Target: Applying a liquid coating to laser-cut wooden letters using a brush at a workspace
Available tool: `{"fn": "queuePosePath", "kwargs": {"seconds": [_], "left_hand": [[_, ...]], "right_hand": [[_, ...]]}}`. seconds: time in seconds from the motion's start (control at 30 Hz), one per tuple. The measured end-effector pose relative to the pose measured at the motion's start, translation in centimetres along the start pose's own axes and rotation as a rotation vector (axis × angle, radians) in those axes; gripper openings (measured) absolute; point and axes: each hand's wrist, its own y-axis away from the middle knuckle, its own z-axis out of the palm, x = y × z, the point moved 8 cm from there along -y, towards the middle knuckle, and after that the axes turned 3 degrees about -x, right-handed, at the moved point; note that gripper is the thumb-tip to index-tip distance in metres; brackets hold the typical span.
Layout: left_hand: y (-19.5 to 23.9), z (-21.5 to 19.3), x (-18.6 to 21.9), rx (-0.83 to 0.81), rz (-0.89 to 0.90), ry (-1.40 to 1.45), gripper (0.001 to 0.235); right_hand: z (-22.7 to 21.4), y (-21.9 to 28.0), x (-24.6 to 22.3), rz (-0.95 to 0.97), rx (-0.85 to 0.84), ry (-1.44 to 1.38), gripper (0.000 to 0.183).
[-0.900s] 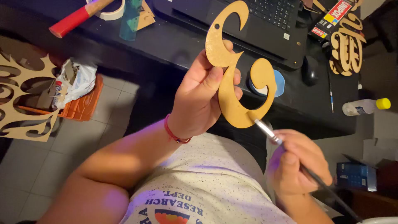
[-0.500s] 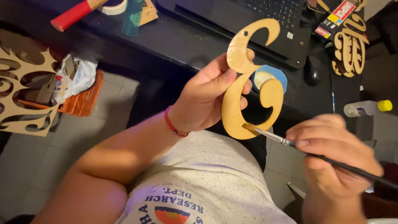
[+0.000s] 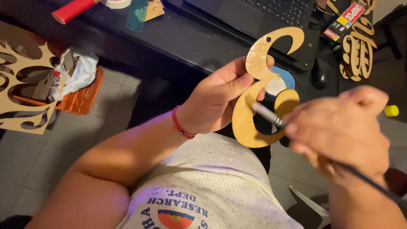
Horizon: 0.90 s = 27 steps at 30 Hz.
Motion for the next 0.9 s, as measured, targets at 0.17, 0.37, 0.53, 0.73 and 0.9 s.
{"fn": "queuePosePath", "kwargs": {"seconds": [0.17,0.37,0.53,0.73,0.9], "left_hand": [[0.3,-0.3,0.2,0.064,-0.037,-0.046,0.046],[0.2,0.1,-1.0,-0.013,-0.049,-0.019,0.041],[0.1,0.5,-1.0,-0.046,-0.036,-0.017,0.034],[0.1,0.1,-0.8,-0.005,-0.044,0.007,0.043],[0.3,0.4,-1.5,0.009,-0.089,0.040,0.043]], "right_hand": [[0.1,0.7,-1.3,0.008,-0.203,-0.017,0.011],[-0.4,0.1,1.0,0.112,-0.268,-0.043,0.012],[-1.0,0.5,2.3,0.066,-0.108,0.105,0.017],[0.2,0.3,-1.2,0.056,-0.181,-0.054,0.008],[-0.4,0.2,0.9,0.021,-0.179,-0.004,0.012]]}}
